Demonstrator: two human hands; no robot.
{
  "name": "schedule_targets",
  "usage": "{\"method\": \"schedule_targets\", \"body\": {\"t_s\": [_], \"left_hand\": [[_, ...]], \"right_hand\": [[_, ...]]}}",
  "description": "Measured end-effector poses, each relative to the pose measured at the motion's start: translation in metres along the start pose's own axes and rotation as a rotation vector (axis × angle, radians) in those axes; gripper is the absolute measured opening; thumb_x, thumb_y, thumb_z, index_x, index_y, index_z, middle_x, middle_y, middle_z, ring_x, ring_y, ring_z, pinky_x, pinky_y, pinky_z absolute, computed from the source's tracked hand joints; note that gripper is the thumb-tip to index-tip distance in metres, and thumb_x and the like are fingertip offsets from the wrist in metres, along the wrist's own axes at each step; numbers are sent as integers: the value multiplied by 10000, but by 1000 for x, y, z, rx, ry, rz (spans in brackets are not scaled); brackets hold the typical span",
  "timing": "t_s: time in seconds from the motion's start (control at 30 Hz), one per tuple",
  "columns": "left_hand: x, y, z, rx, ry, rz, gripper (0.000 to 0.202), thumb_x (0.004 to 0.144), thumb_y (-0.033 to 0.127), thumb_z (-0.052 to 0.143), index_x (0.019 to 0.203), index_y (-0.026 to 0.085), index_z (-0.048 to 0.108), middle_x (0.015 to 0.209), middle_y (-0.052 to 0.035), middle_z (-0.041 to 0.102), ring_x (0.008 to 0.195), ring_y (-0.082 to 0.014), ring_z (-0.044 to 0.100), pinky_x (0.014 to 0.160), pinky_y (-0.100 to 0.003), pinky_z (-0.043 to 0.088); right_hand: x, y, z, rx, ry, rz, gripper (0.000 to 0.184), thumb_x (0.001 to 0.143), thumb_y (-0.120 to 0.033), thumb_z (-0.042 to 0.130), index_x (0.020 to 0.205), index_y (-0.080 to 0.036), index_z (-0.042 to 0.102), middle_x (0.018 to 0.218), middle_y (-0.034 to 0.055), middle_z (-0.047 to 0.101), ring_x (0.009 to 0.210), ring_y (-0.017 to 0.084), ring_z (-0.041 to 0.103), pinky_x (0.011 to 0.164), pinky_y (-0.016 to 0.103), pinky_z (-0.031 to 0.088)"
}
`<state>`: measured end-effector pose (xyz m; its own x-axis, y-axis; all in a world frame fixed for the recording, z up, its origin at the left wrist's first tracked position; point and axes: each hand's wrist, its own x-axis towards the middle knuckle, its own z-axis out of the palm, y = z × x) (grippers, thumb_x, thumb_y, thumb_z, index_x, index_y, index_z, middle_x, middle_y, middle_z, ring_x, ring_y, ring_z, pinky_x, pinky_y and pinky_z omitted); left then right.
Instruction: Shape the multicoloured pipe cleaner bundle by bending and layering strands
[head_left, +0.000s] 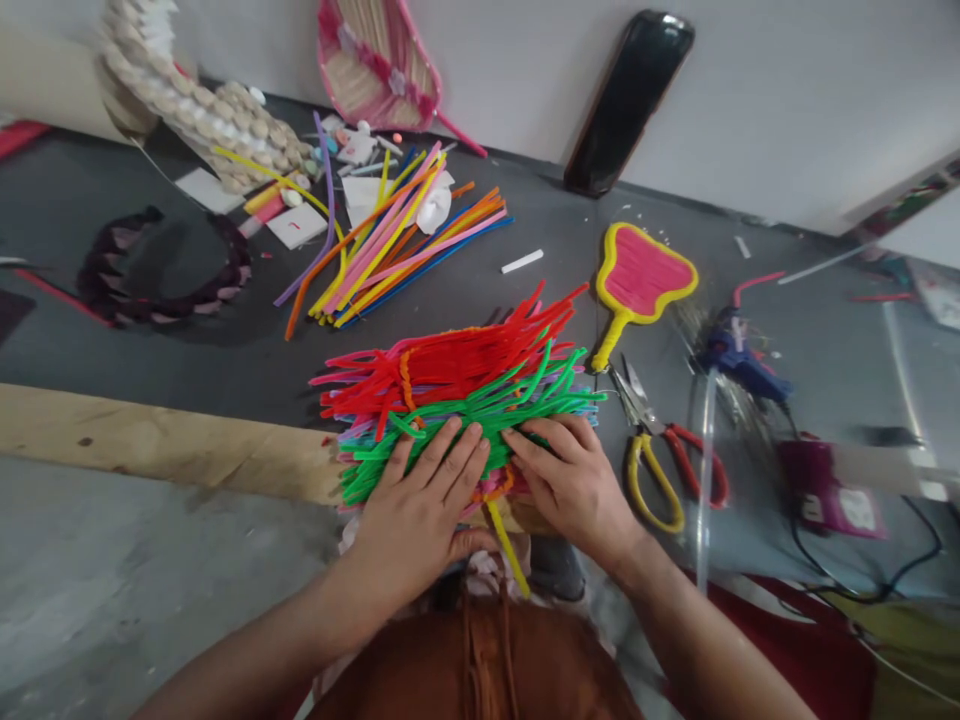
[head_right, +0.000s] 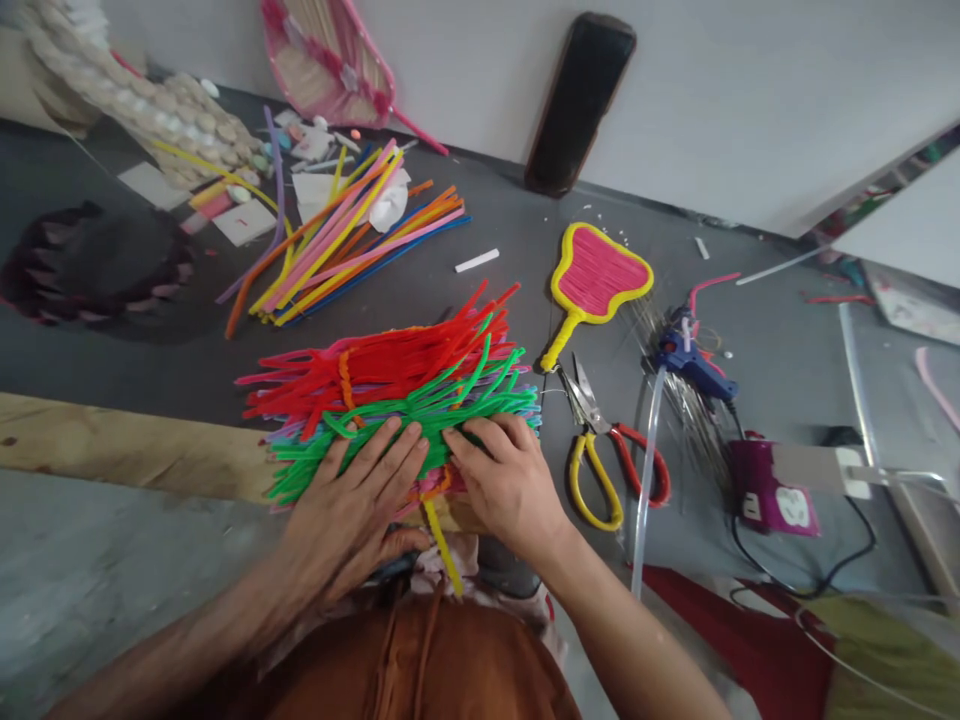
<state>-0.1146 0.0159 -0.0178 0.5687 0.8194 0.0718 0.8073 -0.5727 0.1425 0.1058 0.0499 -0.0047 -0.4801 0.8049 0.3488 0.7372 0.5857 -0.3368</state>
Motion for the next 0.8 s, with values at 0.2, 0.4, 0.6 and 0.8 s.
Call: {"method": "schedule_targets", "body": {"t_s": [0.2,0.4,0.6,0.8], "left_hand": [[2,-1,-3,-1,-3,12,776,901,733,366,1480,224,453,1554,-69,426,1455,-286,357,1165,-511,266],[2,0,-2,-2,25,12,757,925,718,315,1484,222,440,1570,-25,395,1466,-262,333,1177,-519,240],[1,-2,-1,-11,70,15,709,949,703,243,1451,266,489,1551,-16,432,1442,-249,376,1169,-489,245],[-1,-2,3,-25,61,14,701,915,726,351,1471,310,455,1570,-15,404,1457,-266,351,1180,-505,209]], "right_hand": [[13,-9,-10,-71,55,-73,301,911,-55,515,1138,-146,690,1067,117,711,985,239,558,877,392,535],[11,-1,1,-60,-13,-33,358,927,-84,504,1196,-226,693,1054,81,728,937,228,585,845,404,547],[2,5,4,36,84,13,284,917,-114,563,1113,-255,713,1053,60,715,988,216,581,867,394,531],[-1,-8,-2,-192,47,58,143,913,-192,612,985,-271,707,1024,41,720,996,252,547,880,447,402]]}}
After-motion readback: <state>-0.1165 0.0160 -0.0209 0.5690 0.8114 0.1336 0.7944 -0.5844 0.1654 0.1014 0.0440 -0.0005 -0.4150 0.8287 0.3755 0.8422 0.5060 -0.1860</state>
